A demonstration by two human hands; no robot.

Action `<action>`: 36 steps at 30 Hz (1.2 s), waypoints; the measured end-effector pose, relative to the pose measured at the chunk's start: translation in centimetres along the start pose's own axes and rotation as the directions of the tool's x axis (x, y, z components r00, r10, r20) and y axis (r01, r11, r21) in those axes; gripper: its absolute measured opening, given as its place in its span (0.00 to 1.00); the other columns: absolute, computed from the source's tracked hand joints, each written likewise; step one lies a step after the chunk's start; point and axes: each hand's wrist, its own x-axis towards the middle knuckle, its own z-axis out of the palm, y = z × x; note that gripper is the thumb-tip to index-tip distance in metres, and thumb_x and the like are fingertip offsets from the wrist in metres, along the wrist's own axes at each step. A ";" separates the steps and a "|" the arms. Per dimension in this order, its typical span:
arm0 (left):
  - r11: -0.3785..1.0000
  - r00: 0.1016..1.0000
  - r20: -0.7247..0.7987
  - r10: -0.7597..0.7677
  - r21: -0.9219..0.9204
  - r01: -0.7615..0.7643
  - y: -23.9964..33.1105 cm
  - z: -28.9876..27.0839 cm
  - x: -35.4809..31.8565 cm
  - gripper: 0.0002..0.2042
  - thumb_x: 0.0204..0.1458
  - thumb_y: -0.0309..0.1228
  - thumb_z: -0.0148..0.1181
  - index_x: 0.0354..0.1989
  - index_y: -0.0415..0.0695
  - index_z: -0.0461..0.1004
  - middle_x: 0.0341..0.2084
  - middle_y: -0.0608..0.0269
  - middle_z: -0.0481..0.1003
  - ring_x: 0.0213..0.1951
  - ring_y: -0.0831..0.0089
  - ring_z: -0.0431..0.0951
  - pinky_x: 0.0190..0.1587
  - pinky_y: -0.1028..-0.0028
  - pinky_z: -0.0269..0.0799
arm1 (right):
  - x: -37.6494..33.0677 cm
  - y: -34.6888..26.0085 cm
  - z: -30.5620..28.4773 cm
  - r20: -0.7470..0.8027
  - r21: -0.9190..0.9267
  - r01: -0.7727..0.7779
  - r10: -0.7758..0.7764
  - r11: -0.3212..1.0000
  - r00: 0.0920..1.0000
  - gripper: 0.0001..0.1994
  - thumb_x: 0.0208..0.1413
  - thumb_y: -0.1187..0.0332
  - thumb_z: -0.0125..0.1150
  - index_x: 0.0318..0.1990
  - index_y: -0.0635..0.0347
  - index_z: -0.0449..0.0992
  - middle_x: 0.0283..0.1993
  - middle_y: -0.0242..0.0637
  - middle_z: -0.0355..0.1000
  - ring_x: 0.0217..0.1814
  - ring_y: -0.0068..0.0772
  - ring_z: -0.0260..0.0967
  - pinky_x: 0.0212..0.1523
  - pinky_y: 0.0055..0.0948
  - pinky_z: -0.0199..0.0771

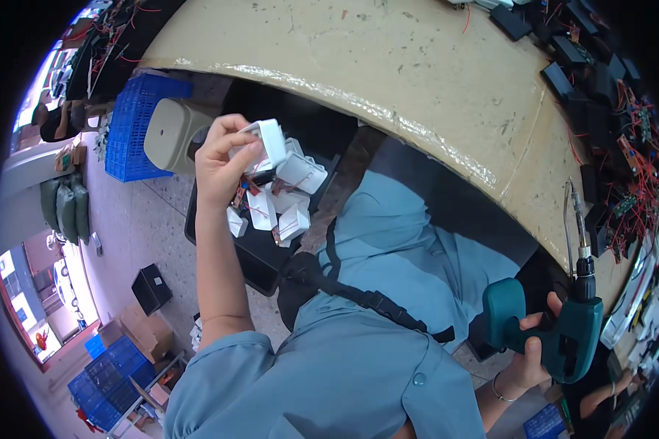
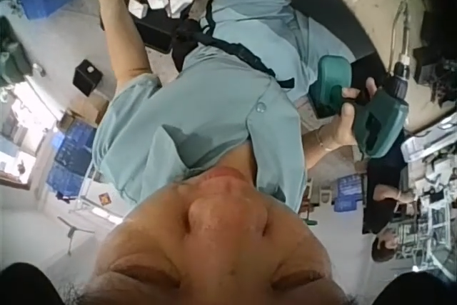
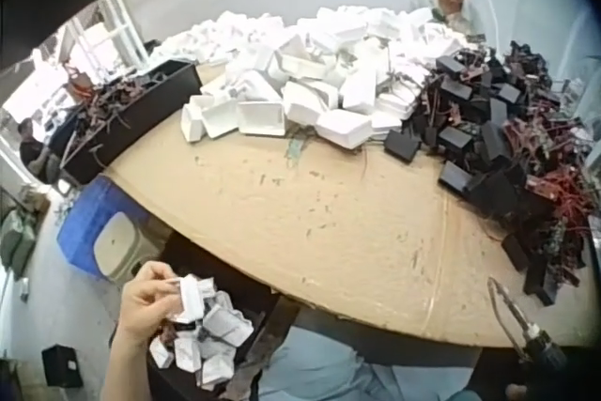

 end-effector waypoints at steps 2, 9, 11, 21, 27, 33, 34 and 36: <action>0.967 0.997 0.012 -0.074 0.247 0.068 -3.0 -2.5 -0.4 0.05 0.42 0.23 0.63 0.28 0.37 0.77 0.35 0.64 0.68 0.38 0.74 0.69 0.43 0.78 0.63 | 0.1 0.0 -0.1 0.003 0.002 0.001 -0.001 1.000 1.000 0.35 0.44 0.63 0.67 0.56 0.75 0.59 0.52 0.58 0.66 0.30 0.29 0.70 0.32 0.22 0.70; 0.632 0.945 -0.034 -0.324 0.736 0.244 -9.9 -4.4 0.8 0.09 0.43 0.25 0.61 0.33 0.37 0.78 0.43 0.55 0.71 0.40 0.63 0.75 0.44 0.73 0.70 | 0.1 -0.3 0.4 0.002 0.044 -0.044 0.044 0.998 0.999 0.35 0.44 0.65 0.66 0.57 0.74 0.58 0.51 0.57 0.67 0.30 0.28 0.69 0.31 0.22 0.71; 0.632 0.988 0.058 -0.143 0.773 0.047 -8.1 -3.3 2.1 0.08 0.45 0.24 0.59 0.34 0.36 0.77 0.39 0.57 0.73 0.38 0.67 0.75 0.42 0.74 0.69 | 0.0 -0.3 0.3 -0.008 0.045 -0.033 0.033 0.998 0.999 0.35 0.44 0.64 0.67 0.57 0.74 0.58 0.51 0.56 0.67 0.30 0.28 0.69 0.31 0.23 0.71; 0.618 0.801 0.090 0.592 0.586 -0.523 4.0 5.7 20.8 0.08 0.49 0.24 0.54 0.38 0.45 0.77 0.33 0.62 0.77 0.38 0.66 0.76 0.39 0.71 0.70 | 1.0 -0.4 1.2 -0.006 0.081 -0.085 0.086 0.993 0.996 0.35 0.43 0.63 0.68 0.56 0.73 0.60 0.51 0.54 0.67 0.30 0.27 0.69 0.34 0.23 0.71; 0.213 0.688 0.236 0.686 0.840 -0.500 1.2 8.1 27.5 0.08 0.48 0.25 0.53 0.36 0.45 0.76 0.33 0.62 0.76 0.39 0.63 0.75 0.38 0.67 0.69 | 1.2 -0.9 2.0 -0.048 0.133 -0.106 0.113 0.985 0.992 0.34 0.42 0.65 0.69 0.56 0.72 0.61 0.50 0.53 0.68 0.30 0.28 0.70 0.33 0.23 0.72; 0.519 0.691 0.063 0.720 0.611 -0.597 2.5 7.6 23.8 0.12 0.41 0.22 0.57 0.36 0.47 0.76 0.31 0.61 0.75 0.34 0.65 0.76 0.37 0.67 0.70 | 1.0 -0.3 0.4 -0.114 0.133 -0.103 0.118 0.986 0.986 0.35 0.42 0.65 0.69 0.56 0.73 0.61 0.50 0.54 0.68 0.30 0.28 0.71 0.32 0.23 0.72; 0.520 0.690 0.071 0.721 0.603 -0.605 3.7 8.2 22.4 0.12 0.41 0.22 0.57 0.36 0.47 0.76 0.31 0.61 0.75 0.34 0.65 0.76 0.37 0.67 0.70 | 1.0 -0.1 0.2 -0.121 0.143 -0.108 0.125 0.984 0.985 0.35 0.42 0.64 0.69 0.56 0.73 0.61 0.50 0.54 0.68 0.30 0.28 0.71 0.32 0.23 0.72; 0.420 0.610 0.263 0.747 0.525 -0.740 6.2 10.7 19.5 0.13 0.38 0.20 0.59 0.36 0.44 0.76 0.31 0.57 0.75 0.34 0.62 0.75 0.37 0.66 0.72 | 1.3 0.2 0.2 -0.137 0.154 -0.112 0.133 0.982 0.982 0.35 0.42 0.64 0.69 0.56 0.74 0.60 0.50 0.54 0.68 0.30 0.28 0.71 0.32 0.23 0.72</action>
